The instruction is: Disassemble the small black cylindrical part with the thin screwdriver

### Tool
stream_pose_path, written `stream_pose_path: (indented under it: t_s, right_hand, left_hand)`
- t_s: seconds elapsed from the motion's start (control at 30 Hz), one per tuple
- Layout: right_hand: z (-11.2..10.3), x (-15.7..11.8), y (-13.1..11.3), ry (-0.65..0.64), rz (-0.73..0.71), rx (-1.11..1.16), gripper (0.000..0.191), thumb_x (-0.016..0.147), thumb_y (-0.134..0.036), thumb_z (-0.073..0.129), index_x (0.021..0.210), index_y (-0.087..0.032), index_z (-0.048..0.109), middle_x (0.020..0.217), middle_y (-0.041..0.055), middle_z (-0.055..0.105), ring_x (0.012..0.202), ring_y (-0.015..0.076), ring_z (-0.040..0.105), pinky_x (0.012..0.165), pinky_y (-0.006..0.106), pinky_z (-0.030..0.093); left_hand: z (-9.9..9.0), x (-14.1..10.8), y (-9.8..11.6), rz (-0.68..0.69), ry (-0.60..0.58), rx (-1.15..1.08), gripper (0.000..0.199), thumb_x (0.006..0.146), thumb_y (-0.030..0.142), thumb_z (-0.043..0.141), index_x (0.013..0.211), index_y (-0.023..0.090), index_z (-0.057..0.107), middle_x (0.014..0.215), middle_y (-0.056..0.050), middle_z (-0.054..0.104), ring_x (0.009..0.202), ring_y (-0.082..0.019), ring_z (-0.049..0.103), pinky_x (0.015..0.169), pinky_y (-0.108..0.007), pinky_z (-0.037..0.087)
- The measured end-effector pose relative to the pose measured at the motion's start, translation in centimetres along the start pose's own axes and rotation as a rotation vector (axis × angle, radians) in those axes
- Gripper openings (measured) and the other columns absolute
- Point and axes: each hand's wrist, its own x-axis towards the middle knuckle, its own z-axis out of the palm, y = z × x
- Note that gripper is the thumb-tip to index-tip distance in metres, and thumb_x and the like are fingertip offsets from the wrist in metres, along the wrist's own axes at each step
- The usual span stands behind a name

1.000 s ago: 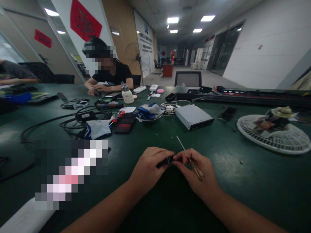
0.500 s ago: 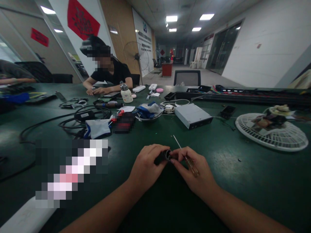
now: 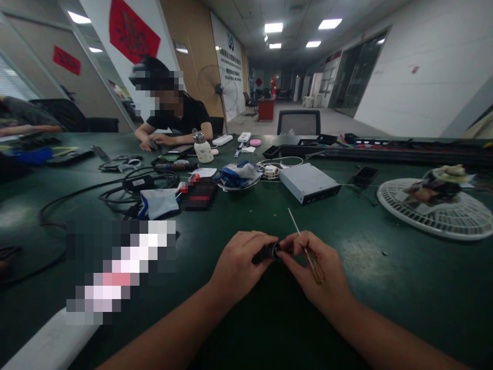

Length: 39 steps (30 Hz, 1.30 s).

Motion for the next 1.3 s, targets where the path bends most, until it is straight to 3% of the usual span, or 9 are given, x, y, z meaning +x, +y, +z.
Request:
stream_pose_path:
  t_s: [0.23, 0.47, 0.6, 0.73, 0.83, 1.1, 1.3]
  right_hand:
    - [-0.2, -0.1, 0.1, -0.062, 0.036, -0.081, 0.023, 0.084, -0.011, 0.066, 0.075, -0.023, 0.048, 0.086, -0.0007, 0.069, 0.081, 0.0173, 0.067, 0.074, 0.029, 0.05]
    - [-0.1, 0.1, 0.0, -0.056, 0.105, -0.189, 0.02, 0.081, -0.02, 0.072, 0.08, -0.022, 0.052, 0.079, -0.0008, 0.06, 0.069, 0.0172, 0.057, 0.063, 0.03, 0.044]
    - [-0.1, 0.1, -0.2, -0.072, 0.077, -0.099, 0.006, 0.094, -0.028, 0.06, 0.091, -0.022, 0.06, 0.084, 0.0015, 0.062, 0.073, 0.0178, 0.059, 0.065, 0.031, 0.045]
    - [-0.5, -0.3, -0.2, -0.014, -0.106, 0.087, 0.036, 0.104, -0.041, 0.039, 0.101, -0.024, 0.071, 0.087, 0.0047, 0.063, 0.078, 0.0198, 0.06, 0.067, 0.034, 0.046]
    - [-0.9, -0.7, -0.2, -0.036, -0.17, 0.109, 0.051, 0.104, -0.049, 0.034, 0.094, -0.024, 0.076, 0.085, 0.006, 0.062, 0.074, 0.0201, 0.06, 0.062, 0.034, 0.045]
    - [-0.5, -0.1, -1.0, -0.095, -0.117, 0.033, 0.021, 0.097, -0.023, 0.055, 0.09, -0.023, 0.075, 0.086, 0.0042, 0.069, 0.079, 0.019, 0.065, 0.069, 0.033, 0.05]
    - [-0.4, -0.1, -1.3, -0.17, -0.135, 0.019, 0.018, 0.095, -0.02, 0.057, 0.09, -0.022, 0.075, 0.085, 0.0041, 0.071, 0.08, 0.019, 0.066, 0.071, 0.033, 0.052]
  left_hand:
    - [0.0, -0.1, 0.0, 0.025, -0.034, -0.018, 0.033, 0.083, 0.017, 0.074, 0.114, 0.023, 0.063, 0.108, -0.003, 0.07, 0.099, -0.02, 0.065, 0.087, -0.037, 0.049]
    - [-0.1, 0.0, 0.2, 0.05, -0.046, -0.041, 0.032, 0.082, 0.006, 0.069, 0.108, 0.023, 0.063, 0.108, -0.001, 0.071, 0.101, -0.018, 0.065, 0.09, -0.036, 0.048]
    - [0.0, 0.1, 0.3, -0.073, 0.027, 0.005, 0.033, 0.078, 0.005, 0.07, 0.104, 0.023, 0.063, 0.102, 0.0, 0.071, 0.098, -0.02, 0.064, 0.089, -0.039, 0.048]
    - [-0.1, 0.3, 0.1, -0.299, 0.119, 0.038, 0.039, 0.072, 0.001, 0.069, 0.104, 0.022, 0.062, 0.101, -0.002, 0.069, 0.097, -0.023, 0.064, 0.087, -0.042, 0.05]
    - [-0.3, 0.4, -0.1, -0.335, 0.132, 0.017, 0.035, 0.074, 0.0, 0.065, 0.101, 0.022, 0.063, 0.101, -0.002, 0.068, 0.096, -0.022, 0.064, 0.088, -0.043, 0.051]
    - [-0.2, 0.4, 0.0, -0.275, 0.102, -0.02, 0.032, 0.072, -0.001, 0.064, 0.094, 0.022, 0.064, 0.098, -0.002, 0.067, 0.096, -0.021, 0.063, 0.089, -0.042, 0.05]
    - [-0.2, 0.4, -0.1, -0.257, 0.093, -0.002, 0.031, 0.073, 0.0, 0.065, 0.093, 0.023, 0.064, 0.097, -0.001, 0.067, 0.095, -0.022, 0.063, 0.089, -0.042, 0.049]
